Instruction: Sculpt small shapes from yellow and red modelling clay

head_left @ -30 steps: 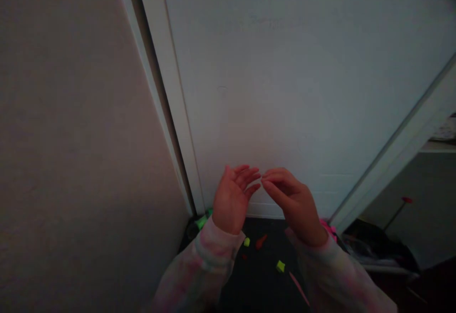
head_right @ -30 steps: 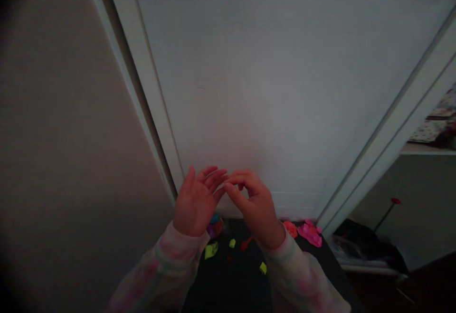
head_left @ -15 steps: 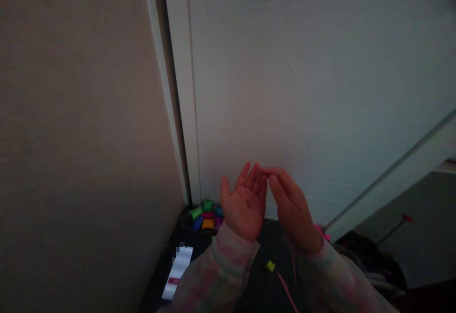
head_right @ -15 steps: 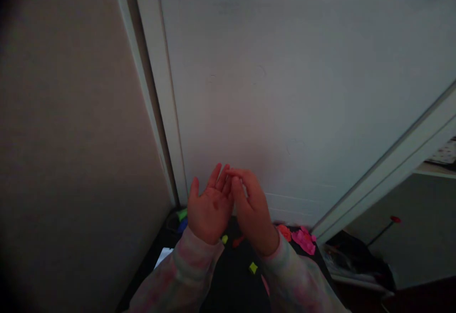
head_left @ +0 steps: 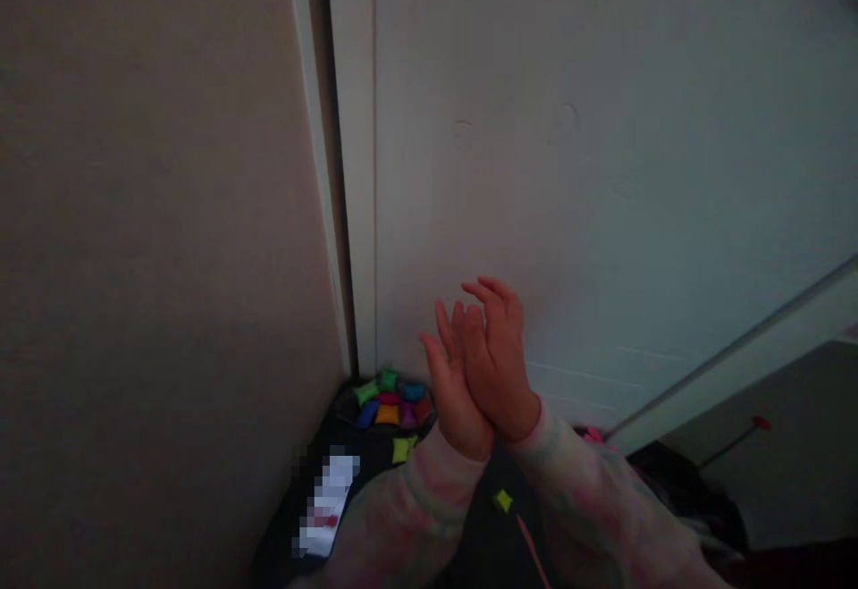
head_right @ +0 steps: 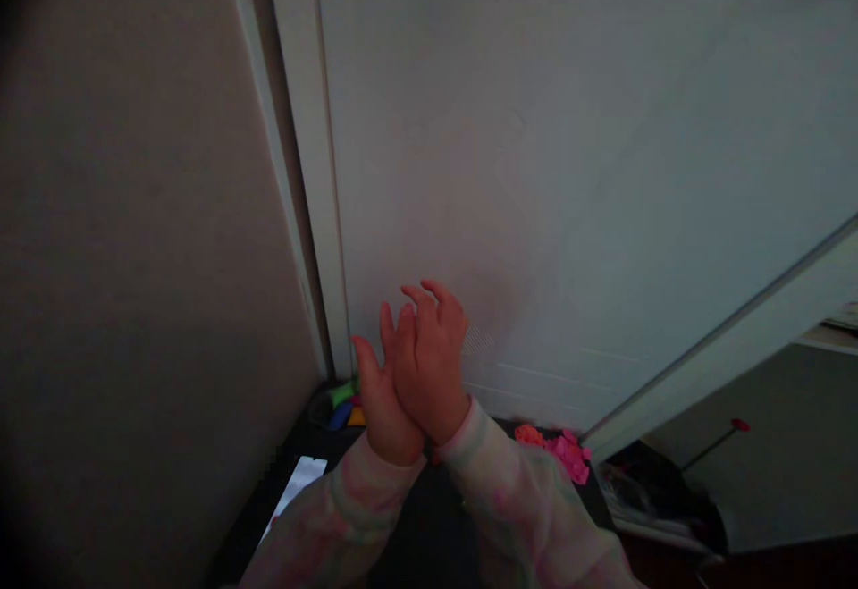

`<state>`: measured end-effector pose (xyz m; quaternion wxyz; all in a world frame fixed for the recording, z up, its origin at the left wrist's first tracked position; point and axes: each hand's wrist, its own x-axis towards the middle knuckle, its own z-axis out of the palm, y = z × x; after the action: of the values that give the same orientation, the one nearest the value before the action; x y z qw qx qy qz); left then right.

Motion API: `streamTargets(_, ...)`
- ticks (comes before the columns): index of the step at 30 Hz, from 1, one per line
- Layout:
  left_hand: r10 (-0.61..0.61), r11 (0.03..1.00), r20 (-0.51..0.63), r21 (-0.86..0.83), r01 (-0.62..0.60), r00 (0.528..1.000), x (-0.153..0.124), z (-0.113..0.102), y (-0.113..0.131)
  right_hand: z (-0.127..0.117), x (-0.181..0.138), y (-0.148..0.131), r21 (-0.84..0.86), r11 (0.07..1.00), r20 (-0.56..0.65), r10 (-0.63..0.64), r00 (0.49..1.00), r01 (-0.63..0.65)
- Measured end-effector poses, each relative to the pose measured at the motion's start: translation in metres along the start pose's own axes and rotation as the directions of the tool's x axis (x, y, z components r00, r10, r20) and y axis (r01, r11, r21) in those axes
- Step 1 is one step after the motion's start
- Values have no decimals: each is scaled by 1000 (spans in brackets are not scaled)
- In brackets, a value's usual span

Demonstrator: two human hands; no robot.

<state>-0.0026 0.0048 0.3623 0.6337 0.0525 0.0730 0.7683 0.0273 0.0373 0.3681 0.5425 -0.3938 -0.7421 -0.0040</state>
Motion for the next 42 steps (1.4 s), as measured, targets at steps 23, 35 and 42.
streamTargets(23, -5, 1000, 61, 3, 5, 998, 2, -6, -12, -9, -3, 9, 6, 1000, -56, -14, 998, 14)
streamTargets(35, -265, 962, -28, -67, 263, 964, 14, -26, -2, -5, 6, 45, 234, 904, -24, 373, 928, -357)
streamTargets(42, -140, 990, 11, -24, 140, 990, 7, -13, -1, -3, -4, 38, -172, 985, -23, -35, 999, 31)
